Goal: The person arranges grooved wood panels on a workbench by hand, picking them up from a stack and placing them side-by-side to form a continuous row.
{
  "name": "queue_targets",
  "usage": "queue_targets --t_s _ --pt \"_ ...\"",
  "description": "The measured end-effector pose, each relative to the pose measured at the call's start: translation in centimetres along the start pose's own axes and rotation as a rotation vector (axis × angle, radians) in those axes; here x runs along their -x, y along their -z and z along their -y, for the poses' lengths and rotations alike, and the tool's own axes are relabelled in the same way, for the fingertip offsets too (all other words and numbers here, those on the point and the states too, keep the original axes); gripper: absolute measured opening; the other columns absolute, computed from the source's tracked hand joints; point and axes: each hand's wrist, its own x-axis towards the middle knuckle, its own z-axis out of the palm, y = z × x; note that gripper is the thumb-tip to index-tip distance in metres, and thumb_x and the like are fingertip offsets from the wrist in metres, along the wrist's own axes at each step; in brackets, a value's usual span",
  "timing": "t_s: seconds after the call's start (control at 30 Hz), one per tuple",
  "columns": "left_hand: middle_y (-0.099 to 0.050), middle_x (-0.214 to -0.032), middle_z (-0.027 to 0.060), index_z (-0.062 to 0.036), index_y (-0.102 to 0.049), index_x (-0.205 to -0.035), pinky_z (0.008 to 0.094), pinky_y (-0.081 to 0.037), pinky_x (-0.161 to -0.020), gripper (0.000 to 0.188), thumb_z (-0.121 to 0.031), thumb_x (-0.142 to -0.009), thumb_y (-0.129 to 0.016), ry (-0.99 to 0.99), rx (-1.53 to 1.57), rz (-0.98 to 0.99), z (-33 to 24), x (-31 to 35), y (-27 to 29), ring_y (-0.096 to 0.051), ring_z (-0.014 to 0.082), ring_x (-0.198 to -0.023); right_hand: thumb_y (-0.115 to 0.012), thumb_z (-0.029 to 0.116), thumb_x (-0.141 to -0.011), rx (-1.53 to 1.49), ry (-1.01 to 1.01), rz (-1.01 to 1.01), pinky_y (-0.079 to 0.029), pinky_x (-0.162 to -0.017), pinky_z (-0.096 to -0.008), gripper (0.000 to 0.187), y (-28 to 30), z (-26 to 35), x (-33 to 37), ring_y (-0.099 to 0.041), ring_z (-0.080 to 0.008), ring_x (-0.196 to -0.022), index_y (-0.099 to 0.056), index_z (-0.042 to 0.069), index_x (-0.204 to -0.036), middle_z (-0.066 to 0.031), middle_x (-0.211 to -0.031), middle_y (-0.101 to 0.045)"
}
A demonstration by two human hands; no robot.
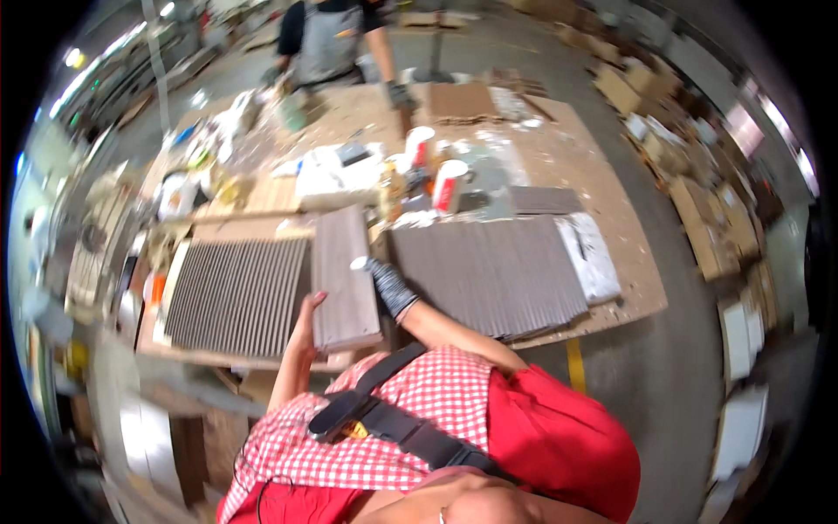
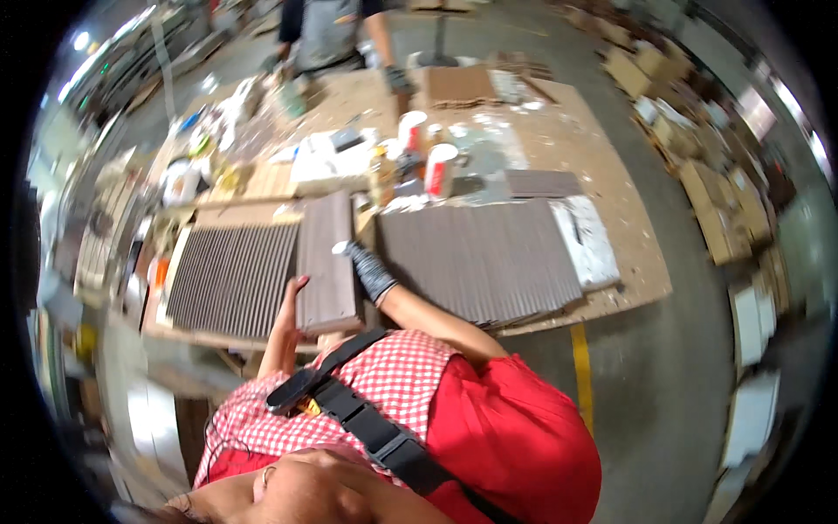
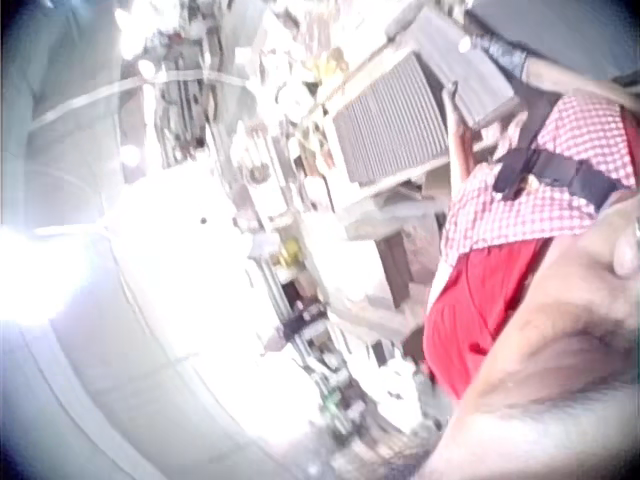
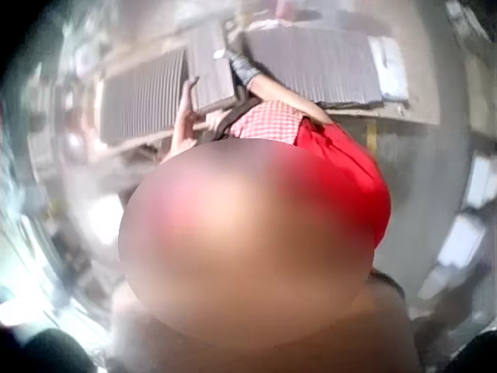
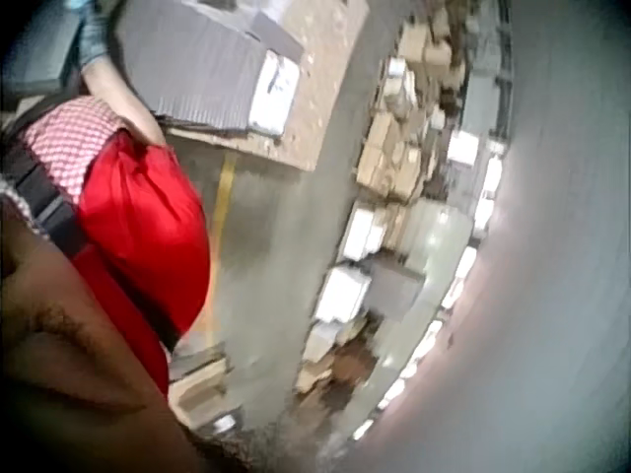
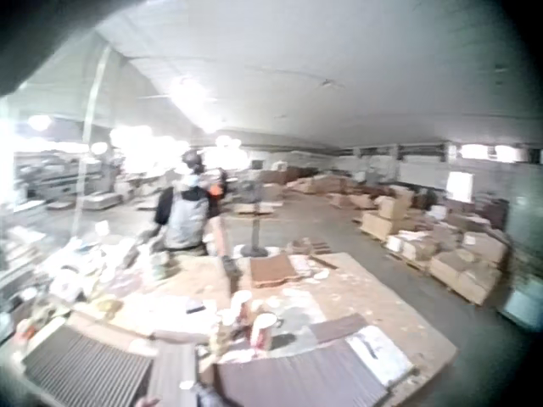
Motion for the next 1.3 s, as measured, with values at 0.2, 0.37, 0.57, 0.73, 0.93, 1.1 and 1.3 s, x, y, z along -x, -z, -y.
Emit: queue_targets --t_s 0.2,0.37,0.57,0.73,0.93,1.1,1.3 --pt "-0.042 -0.131 0.0274 0.0025 -0.030 -0.141 0.0392 -0.034 -0.103 0.090 -0.044 -0.075 -0.071 -0.741 -0.861 -0.109 -0.1 0.7 0.6 -0.042 0.0375 -0.124 -0.080 0.015 -0.064 0.539 0.396 -0.342 -0.047 -0.085 -0.0318 0.066 -1.0 -1.7 -1.4 -0.058 -0.0218 -0.091 -0.048 -0.010 -0.115 -0.0156 -0.105 -0.062" --pt "-0.038 -0.132 0.0303 0.0058 -0.025 -0.141 0.0408 -0.043 -0.096 0.106 -0.040 -0.062 -0.079 -0.681 -1.283 -0.072 1.5 4.3 -4.1 -0.049 0.0423 -0.116 -0.084 0.022 -0.060 0.737 0.393 -0.514 -0.043 -0.093 -0.0332 0.095 1.6 -6.1 -5.9 -0.054 -0.0286 -0.106 -0.033 -0.013 -0.132 -0.0238 -0.120 -0.054" --pt "-0.047 -0.124 0.0340 0.0092 -0.029 -0.136 0.0418 -0.049 -0.089 0.105 -0.037 -0.056 -0.080 -0.649 -1.331 -0.220 3.2 2.1 -2.1 -0.057 0.0445 -0.104 -0.083 0.019 -0.063 0.688 0.247 -0.451 -0.029 -0.108 -0.0319 0.106 -1.3 -7.6 -3.9 -0.039 -0.0319 -0.127 -0.017 -0.013 -0.139 -0.0276 -0.137 -0.037" --pt "-0.052 -0.119 0.0316 0.0120 -0.036 -0.131 0.0396 -0.046 -0.092 0.100 -0.036 -0.055 -0.078 -0.581 -1.181 -0.163 1.2 1.4 -0.1 -0.055 0.0422 -0.108 -0.086 0.036 -0.062 1.069 0.292 -0.397 -0.014 -0.115 -0.0313 0.124 -0.3 -9.2 -7.6 -0.017 -0.0326 -0.140 -0.005 -0.016 -0.139 -0.0313 -0.147 -0.016" --pt "-0.033 -0.139 0.0257 0.0099 -0.033 -0.135 0.0422 -0.029 -0.108 0.099 -0.042 -0.060 -0.073 -0.735 -1.481 -0.334 -0.6 3.1 0.8 -0.034 0.0365 -0.130 -0.078 0.047 -0.070 1.083 0.330 -0.298 -0.008 -0.116 -0.0344 0.121 -1.7 -10.3 -8.1 -0.006 -0.0351 -0.142 -0.002 -0.015 -0.140 -0.0312 -0.149 -0.006" --pt "-0.027 -0.145 0.0231 0.0080 -0.024 -0.141 0.0495 -0.006 -0.113 0.101 -0.059 -0.073 -0.057 -0.812 -1.705 -0.467 0.4 2.0 3.7 -0.021 0.0349 -0.137 -0.067 0.059 -0.074 1.362 0.358 -0.271 -0.004 -0.116 -0.0418 0.119 -1.9 -12.6 -9.4 -0.001 -0.0388 -0.142 -0.001 -0.012 -0.142 -0.0307 -0.150 -0.001" --pt "-0.029 -0.145 0.0233 0.0074 -0.029 -0.139 0.0506 -0.009 -0.113 0.099 -0.067 -0.077 -0.051 -0.802 -1.702 -0.437 0.7 2.0 3.7 -0.024 0.0341 -0.137 -0.058 0.053 -0.085 1.363 0.436 -0.188 -0.001 -0.116 -0.0407 0.103 1.2 -9.9 -10.0 0.001 -0.0388 -0.141 -0.004 -0.013 -0.141 -0.0313 -0.150 -0.001"
